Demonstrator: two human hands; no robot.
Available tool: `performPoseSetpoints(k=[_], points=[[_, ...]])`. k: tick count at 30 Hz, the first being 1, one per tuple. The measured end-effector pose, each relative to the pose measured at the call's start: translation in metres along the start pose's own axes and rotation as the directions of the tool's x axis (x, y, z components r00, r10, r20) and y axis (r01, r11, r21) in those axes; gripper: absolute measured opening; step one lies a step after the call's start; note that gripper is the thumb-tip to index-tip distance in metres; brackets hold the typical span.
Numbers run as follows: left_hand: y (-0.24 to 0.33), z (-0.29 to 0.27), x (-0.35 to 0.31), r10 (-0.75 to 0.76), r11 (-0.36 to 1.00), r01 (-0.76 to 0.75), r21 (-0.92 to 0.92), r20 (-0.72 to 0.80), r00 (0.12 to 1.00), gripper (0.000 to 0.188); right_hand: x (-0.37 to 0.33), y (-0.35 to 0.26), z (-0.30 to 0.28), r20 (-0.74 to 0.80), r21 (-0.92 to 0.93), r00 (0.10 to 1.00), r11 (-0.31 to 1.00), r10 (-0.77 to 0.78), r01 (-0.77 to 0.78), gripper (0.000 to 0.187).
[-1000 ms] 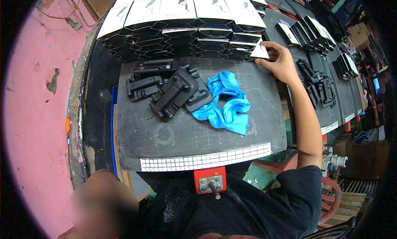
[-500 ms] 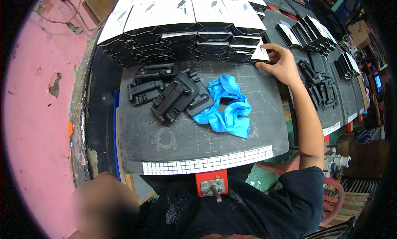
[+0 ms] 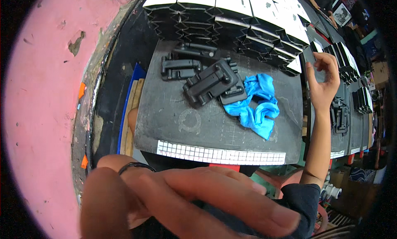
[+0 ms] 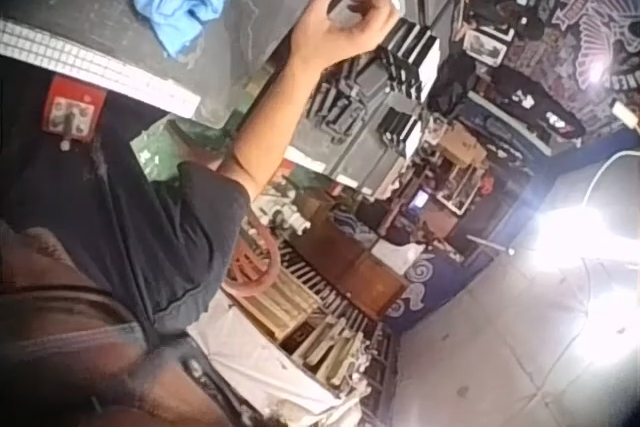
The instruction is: Assemble and inspect car phone mounts by cleaning surfaces and placing them in boxes.
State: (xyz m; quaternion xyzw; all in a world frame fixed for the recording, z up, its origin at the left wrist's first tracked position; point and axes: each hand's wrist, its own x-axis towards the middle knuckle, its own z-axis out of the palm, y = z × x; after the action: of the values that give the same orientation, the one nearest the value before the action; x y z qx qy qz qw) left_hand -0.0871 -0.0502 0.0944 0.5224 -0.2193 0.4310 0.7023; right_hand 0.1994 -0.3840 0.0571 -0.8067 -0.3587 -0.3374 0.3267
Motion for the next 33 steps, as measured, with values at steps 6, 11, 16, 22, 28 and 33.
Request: performPoseSetpoints(k=[6, 11, 16, 22, 28, 33], points=[[-0.03, -0.008, 0.009, -0.266, 0.962, 0.249, 0.109, 0.197, 0.944, 0.056, 0.0, -0.054, -0.011, 0.357, 0.228, 0.876, 0.94, -0.325, 0.255, 0.066], [-0.082, -0.018, 0.063, -0.398, 0.911, 0.321, 0.257, 0.354, 0.846, 0.065, -0.018, -0.11, 0.015, 0.661, 0.125, 0.731, 0.986, -0.167, 0.113, 0.081], [-0.104, -0.015, 0.033, -0.417, 0.564, -0.263, 0.782, 0.546, 0.727, 0.054, -0.035, -0.09, 0.014, 0.701, 0.15, 0.706, 0.989, -0.096, -0.014, 0.044], [-0.121, -0.02, 0.013, -0.537, 0.306, -0.289, 0.907, 0.415, 0.734, 0.051, -0.012, -0.058, -0.002, 0.35, 0.067, 0.936, 0.998, -0.036, 0.013, 0.027], [-0.125, -0.023, 0.01, -0.533, 0.298, -0.3, 0.906, 0.419, 0.735, 0.037, -0.013, -0.076, -0.015, 0.678, -0.386, 0.735, 0.862, 0.023, 0.329, 0.044], [-0.121, -0.022, 0.008, -0.497, 0.261, -0.38, 0.887, 0.461, 0.735, 0.028, -0.013, -0.095, -0.005, 0.607, -0.066, 0.793, 0.992, -0.042, 0.104, 0.035]])
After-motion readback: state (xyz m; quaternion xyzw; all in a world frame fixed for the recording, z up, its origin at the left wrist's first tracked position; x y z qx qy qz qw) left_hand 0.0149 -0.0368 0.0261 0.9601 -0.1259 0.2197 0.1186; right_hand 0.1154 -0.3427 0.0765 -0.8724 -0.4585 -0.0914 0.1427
